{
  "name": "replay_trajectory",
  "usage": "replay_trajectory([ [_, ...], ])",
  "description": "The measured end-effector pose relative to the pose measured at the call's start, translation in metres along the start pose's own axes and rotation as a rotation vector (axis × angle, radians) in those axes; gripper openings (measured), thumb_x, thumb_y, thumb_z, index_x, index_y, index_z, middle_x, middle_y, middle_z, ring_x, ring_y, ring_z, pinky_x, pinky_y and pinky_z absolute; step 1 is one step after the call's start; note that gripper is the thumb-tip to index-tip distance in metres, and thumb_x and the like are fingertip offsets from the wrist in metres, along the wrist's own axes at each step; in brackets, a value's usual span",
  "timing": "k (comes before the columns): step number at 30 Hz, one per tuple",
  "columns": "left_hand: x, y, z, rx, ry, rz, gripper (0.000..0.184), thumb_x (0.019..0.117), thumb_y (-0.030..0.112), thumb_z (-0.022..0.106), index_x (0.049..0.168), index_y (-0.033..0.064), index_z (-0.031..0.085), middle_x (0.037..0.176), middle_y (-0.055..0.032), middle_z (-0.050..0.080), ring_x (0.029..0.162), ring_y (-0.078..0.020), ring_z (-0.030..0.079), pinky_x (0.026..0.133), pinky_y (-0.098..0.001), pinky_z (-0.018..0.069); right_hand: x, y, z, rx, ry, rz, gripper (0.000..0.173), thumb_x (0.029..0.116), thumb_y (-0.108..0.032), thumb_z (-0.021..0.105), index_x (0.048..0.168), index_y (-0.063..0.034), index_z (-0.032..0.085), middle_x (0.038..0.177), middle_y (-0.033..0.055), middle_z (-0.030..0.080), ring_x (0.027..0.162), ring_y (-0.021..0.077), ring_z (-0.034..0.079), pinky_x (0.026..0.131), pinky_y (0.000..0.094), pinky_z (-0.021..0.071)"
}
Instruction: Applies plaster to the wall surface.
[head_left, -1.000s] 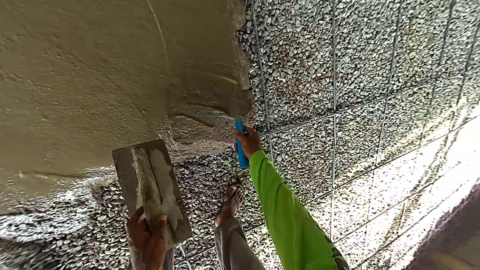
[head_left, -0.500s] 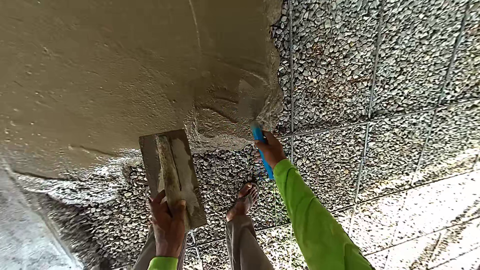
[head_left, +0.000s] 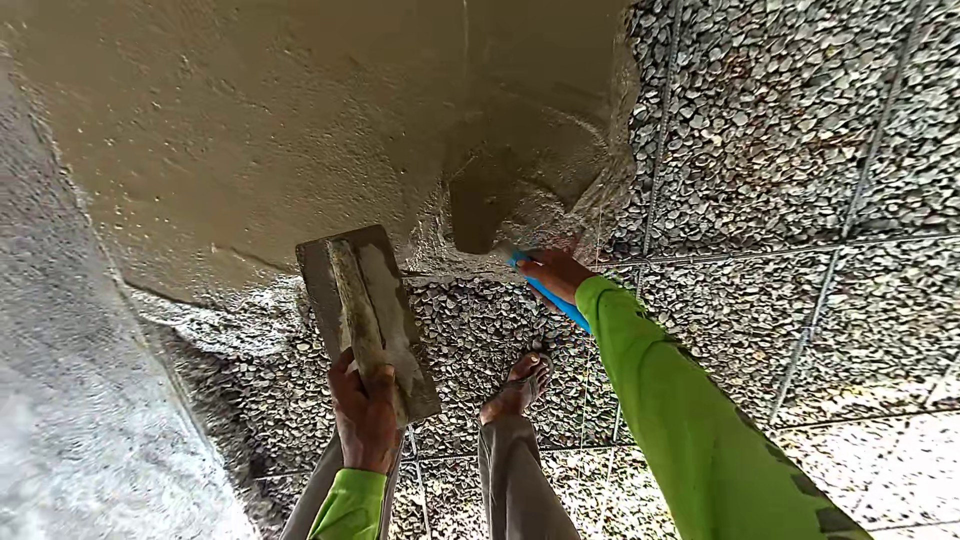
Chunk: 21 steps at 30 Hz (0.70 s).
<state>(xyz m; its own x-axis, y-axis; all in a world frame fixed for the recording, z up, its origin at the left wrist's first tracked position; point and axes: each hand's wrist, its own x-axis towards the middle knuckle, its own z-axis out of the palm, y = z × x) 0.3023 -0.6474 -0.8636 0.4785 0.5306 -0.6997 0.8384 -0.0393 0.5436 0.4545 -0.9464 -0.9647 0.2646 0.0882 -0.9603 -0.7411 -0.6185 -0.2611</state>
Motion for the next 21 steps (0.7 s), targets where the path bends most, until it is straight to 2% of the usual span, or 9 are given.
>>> replay_trajectory([
  [5, 0.005, 0.000, -0.006, -0.028, 0.040, 0.006, 0.062, 0.0946, 0.006, 0.067, 0.149, 0.0060, 0.038, 0.102, -0.0110, 0.069, 0.085, -0.0131, 0.071, 0.074, -0.0297, 0.0604, -0.006, 0.018, 0.018, -0.233, -0.157, 0.026, 0.045, 0.1078, -0.049, 0.048, 0.139, -0.0188, 0.058, 0.079, 0.0119, 0.062, 0.053, 0.0189, 0.057, 0.049, 0.0339, 0.0511],
  [7, 0.008, 0.001, -0.008, -0.040, 0.039, 0.003, 0.063, 0.0950, 0.006, 0.066, 0.150, 0.0063, 0.037, 0.102, -0.0112, 0.069, 0.085, -0.0132, 0.070, 0.074, -0.0300, 0.0599, -0.014, 0.015, 0.013, -0.225, -0.151, 0.023, 0.044, 0.1086, -0.047, 0.047, 0.142, -0.0187, 0.056, 0.083, 0.0108, 0.062, 0.056, 0.0169, 0.058, 0.051, 0.0319, 0.0513],
  [10, 0.008, 0.002, -0.010, -0.049, 0.040, 0.001, 0.062, 0.0948, 0.006, 0.066, 0.150, 0.0067, 0.037, 0.100, -0.0104, 0.069, 0.083, -0.0125, 0.070, 0.072, -0.0295, 0.0595, -0.017, 0.018, 0.001, 0.006, 0.057, -0.046, 0.047, 0.1103, -0.045, 0.044, 0.148, -0.0175, 0.050, 0.084, 0.0135, 0.063, 0.058, 0.0208, 0.058, 0.054, 0.0365, 0.0530],
  [11, 0.008, 0.002, -0.011, -0.049, 0.039, -0.005, 0.062, 0.0948, 0.005, 0.066, 0.150, 0.0068, 0.037, 0.100, -0.0104, 0.069, 0.083, -0.0129, 0.070, 0.072, -0.0296, 0.0594, -0.012, 0.018, 0.000, 0.103, 0.151, -0.072, 0.049, 0.1100, -0.048, 0.042, 0.148, -0.0177, 0.050, 0.081, 0.0143, 0.063, 0.056, 0.0224, 0.059, 0.052, 0.0381, 0.0534],
  [13, 0.007, 0.001, -0.011, -0.049, 0.036, -0.013, 0.062, 0.0950, 0.006, 0.067, 0.150, 0.0072, 0.038, 0.101, -0.0108, 0.069, 0.083, -0.0134, 0.069, 0.071, -0.0303, 0.0593, 0.001, 0.010, -0.001, 0.238, 0.291, -0.089, 0.048, 0.1093, -0.052, 0.042, 0.143, -0.0188, 0.052, 0.076, 0.0137, 0.062, 0.052, 0.0237, 0.059, 0.048, 0.0400, 0.0539],
  [15, 0.006, 0.002, -0.011, -0.049, 0.031, -0.010, 0.062, 0.0950, 0.007, 0.067, 0.150, 0.0073, 0.039, 0.101, -0.0108, 0.069, 0.083, -0.0132, 0.069, 0.072, -0.0303, 0.0594, 0.011, -0.011, 0.003, 0.269, 0.354, -0.066, 0.046, 0.1097, -0.049, 0.043, 0.140, -0.0175, 0.056, 0.078, 0.0132, 0.062, 0.053, 0.0238, 0.059, 0.048, 0.0415, 0.0539],
  [18, 0.005, 0.002, -0.009, -0.041, 0.013, 0.009, 0.062, 0.0950, 0.007, 0.067, 0.150, 0.0064, 0.038, 0.104, -0.0118, 0.069, 0.085, -0.0131, 0.069, 0.073, -0.0304, 0.0596, 0.026, -0.029, 0.026, 0.221, 0.303, -0.098, 0.046, 0.1090, -0.047, 0.046, 0.141, -0.0162, 0.058, 0.090, 0.0171, 0.065, 0.062, 0.0279, 0.063, 0.055, 0.0470, 0.0560],
  [21, 0.005, 0.002, -0.008, -0.007, 0.010, 0.033, 0.063, 0.0946, 0.008, 0.066, 0.150, 0.0056, 0.037, 0.108, -0.0122, 0.067, 0.088, -0.0127, 0.068, 0.076, -0.0301, 0.0586, 0.026, -0.042, 0.060, 0.145, 0.168, -0.126, 0.046, 0.1084, -0.047, 0.047, 0.135, -0.0120, 0.060, 0.097, 0.0202, 0.068, 0.071, 0.0324, 0.067, 0.063, 0.0526, 0.0579],
])
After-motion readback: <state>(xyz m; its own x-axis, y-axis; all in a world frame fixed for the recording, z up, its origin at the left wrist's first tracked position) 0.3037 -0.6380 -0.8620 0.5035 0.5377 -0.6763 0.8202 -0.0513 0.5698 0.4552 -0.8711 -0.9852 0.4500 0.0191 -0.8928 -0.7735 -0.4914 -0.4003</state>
